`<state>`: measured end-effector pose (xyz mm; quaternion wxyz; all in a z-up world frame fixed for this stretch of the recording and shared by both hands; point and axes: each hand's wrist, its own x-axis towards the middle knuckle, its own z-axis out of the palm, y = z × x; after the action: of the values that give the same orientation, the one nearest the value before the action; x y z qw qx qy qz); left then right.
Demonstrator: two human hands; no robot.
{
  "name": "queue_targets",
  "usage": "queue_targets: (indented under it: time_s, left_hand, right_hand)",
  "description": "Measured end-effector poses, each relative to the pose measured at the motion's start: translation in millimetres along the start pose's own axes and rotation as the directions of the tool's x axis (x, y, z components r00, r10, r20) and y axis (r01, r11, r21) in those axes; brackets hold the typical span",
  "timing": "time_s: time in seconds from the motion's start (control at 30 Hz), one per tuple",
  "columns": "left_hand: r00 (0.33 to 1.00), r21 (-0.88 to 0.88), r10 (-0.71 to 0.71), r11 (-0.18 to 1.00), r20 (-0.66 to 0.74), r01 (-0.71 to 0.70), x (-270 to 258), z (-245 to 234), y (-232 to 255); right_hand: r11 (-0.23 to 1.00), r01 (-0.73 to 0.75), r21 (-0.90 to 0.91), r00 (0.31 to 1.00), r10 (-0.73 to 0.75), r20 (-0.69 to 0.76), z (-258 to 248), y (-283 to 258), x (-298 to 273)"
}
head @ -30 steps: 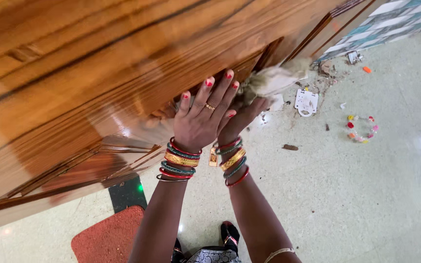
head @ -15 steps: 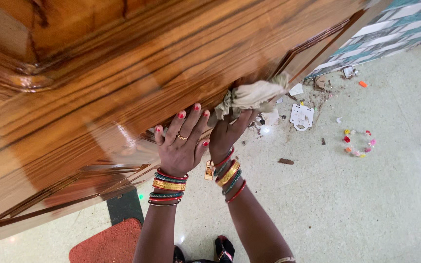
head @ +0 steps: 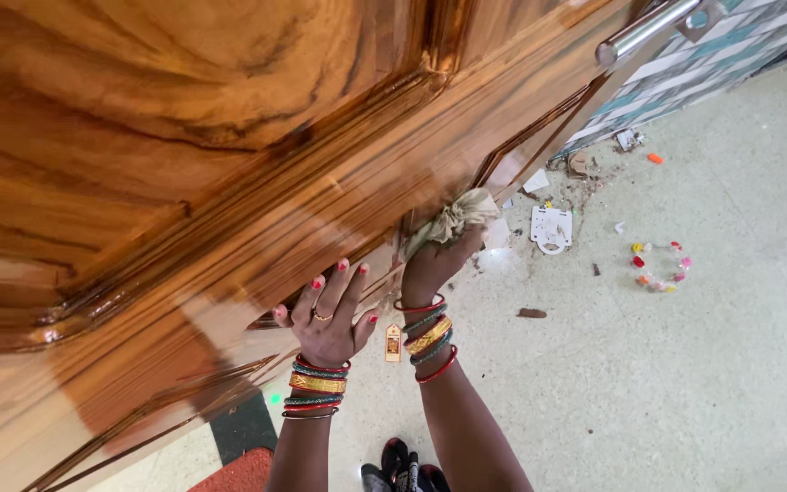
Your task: The person wipes the surface, panels, and handle of a wooden door with a cloth.
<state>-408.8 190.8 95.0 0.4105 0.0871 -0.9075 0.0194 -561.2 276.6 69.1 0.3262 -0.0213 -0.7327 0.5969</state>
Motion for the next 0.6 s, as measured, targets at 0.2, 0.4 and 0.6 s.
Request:
queue_targets:
  time_s: [0.2, 0.4, 0.6]
  left_hand:
    - [0.999, 0.032, 0.017, 0.999, -0.031, -0.016, 1, 4, 0]
    - [0.991, 0.092, -0.053, 0.994, -0.123, 0.064, 15, 24, 30]
    - [0.995, 0.119, -0.058, 0.991, -0.087, 0.068, 4, 65, 46]
  right_hand:
    - [0.751, -0.490, 0.443, 0.872, 0.424, 0.244, -10, -16, -17]
    - [0.983, 0.042, 0.176, 0.996, -0.054, 0.064, -6, 1, 45]
    - [0.873, -0.439, 0.215, 0.899, 0.426, 0.104, 17, 121, 13]
